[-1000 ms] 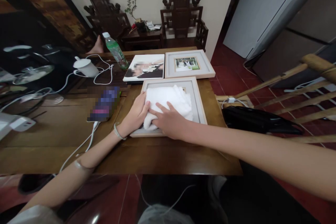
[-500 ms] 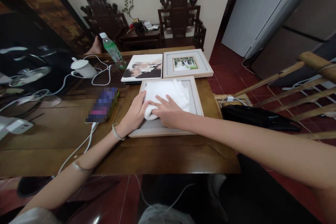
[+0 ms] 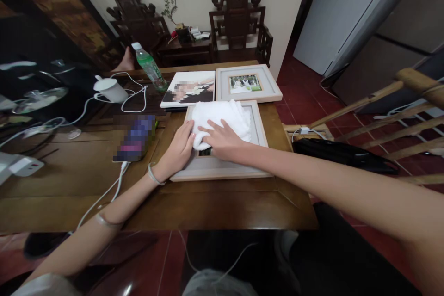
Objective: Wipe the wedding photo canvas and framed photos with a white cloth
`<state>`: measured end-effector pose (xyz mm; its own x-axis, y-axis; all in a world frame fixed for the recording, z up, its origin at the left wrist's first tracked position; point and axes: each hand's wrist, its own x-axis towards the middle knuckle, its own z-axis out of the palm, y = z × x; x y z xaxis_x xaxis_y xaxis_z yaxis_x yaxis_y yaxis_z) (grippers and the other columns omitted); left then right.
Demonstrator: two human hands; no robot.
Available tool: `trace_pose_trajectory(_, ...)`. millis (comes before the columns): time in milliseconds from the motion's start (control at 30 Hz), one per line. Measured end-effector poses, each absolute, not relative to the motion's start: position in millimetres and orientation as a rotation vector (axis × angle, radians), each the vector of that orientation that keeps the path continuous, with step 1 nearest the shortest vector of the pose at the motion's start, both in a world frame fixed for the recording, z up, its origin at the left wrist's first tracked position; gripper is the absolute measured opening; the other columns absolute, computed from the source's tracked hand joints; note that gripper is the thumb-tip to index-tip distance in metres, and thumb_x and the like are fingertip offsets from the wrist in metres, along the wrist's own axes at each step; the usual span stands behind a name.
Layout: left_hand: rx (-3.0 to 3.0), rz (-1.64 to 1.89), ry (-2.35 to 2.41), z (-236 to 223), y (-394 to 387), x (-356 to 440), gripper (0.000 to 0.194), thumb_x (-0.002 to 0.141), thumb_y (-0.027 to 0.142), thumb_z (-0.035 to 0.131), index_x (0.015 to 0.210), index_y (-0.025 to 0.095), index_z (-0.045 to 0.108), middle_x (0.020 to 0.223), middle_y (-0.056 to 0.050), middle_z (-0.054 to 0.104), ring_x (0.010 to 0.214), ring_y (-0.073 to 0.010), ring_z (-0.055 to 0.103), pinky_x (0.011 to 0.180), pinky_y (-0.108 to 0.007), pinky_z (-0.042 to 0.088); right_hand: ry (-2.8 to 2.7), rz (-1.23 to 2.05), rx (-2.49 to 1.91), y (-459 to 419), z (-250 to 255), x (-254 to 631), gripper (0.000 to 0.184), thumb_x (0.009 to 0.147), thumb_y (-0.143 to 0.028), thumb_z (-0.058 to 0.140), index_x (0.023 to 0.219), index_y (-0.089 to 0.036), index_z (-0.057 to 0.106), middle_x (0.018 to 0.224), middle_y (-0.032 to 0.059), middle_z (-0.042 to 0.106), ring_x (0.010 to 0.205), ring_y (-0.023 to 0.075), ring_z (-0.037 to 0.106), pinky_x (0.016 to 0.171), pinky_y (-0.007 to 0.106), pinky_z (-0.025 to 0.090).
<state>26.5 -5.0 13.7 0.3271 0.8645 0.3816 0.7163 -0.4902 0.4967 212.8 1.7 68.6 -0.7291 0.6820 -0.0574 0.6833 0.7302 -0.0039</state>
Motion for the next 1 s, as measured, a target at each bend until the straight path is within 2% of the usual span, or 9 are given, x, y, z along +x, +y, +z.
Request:
trace_pose_trajectory(233,2.316,0.837,1.457,17.4,-6.8,28.0,0.054,0.097,0.039,0.028,0.143,0.009,0.03,0.149,-0.019,0.033,0.142,-0.0265,0.024,0.116,-0.048,0.022,2.869,-0.015,1.086,-41.2,66.1,216.0,0.039,0.078,-0.005,0.048,0.111,-0.016,0.067,0.152,0.0086,0.029,0.14,0.0382,0.019,0.108,0.064,0.021)
trace_pose_trajectory(433,2.289,0.835,1.479,18.1,-9.0,29.5,0.054,0.097,0.041,0.027,0.143,0.012,0.031,0.15,-0.018,0.032,0.142,-0.0269,0.024,0.115,-0.05,0.024,2.803,-0.168,1.062,-80.5,84.9,219.4,0.043,0.076,-0.007,0.051,0.115,-0.018,0.065,0.149,0.0086,0.036,0.137,0.0367,0.028,0.104,0.062,0.031)
trace_pose_trajectory(567,2.304,0.866,1.462,16.8,-8.6,29.4,0.053,0.097,0.039,0.028,0.142,0.012,0.031,0.149,-0.017,0.033,0.141,-0.0268,0.025,0.115,-0.05,0.025,2.819,-0.095,1.051,-60.0,82.6,218.5,0.042,0.077,-0.006,0.049,0.113,-0.018,0.066,0.148,0.0067,0.038,0.137,0.0341,0.029,0.104,0.056,0.033)
trace_pose_trajectory(733,2.326,0.83,1.471,15.6,-6.8,27.5,0.055,0.097,0.041,0.027,0.141,0.009,0.032,0.148,-0.02,0.034,0.141,-0.0277,0.026,0.114,-0.05,0.026,2.795,0.108,1.159,-6.7,68.3,224.5,0.048,0.076,-0.004,0.049,0.122,-0.015,0.06,0.153,0.0093,0.027,0.14,0.0368,0.02,0.105,0.062,0.025)
trace_pose_trajectory(1000,2.346,0.887,1.451,12.9,-5.7,27.5,0.053,0.097,0.039,0.028,0.142,0.01,0.031,0.149,-0.019,0.034,0.141,-0.0273,0.026,0.115,-0.05,0.024,2.71,0.221,1.271,17.2,80.9,266.3,0.044,0.072,-0.001,0.049,0.11,-0.015,0.066,0.146,0.0114,0.042,0.135,0.0365,0.031,0.098,0.063,0.032)
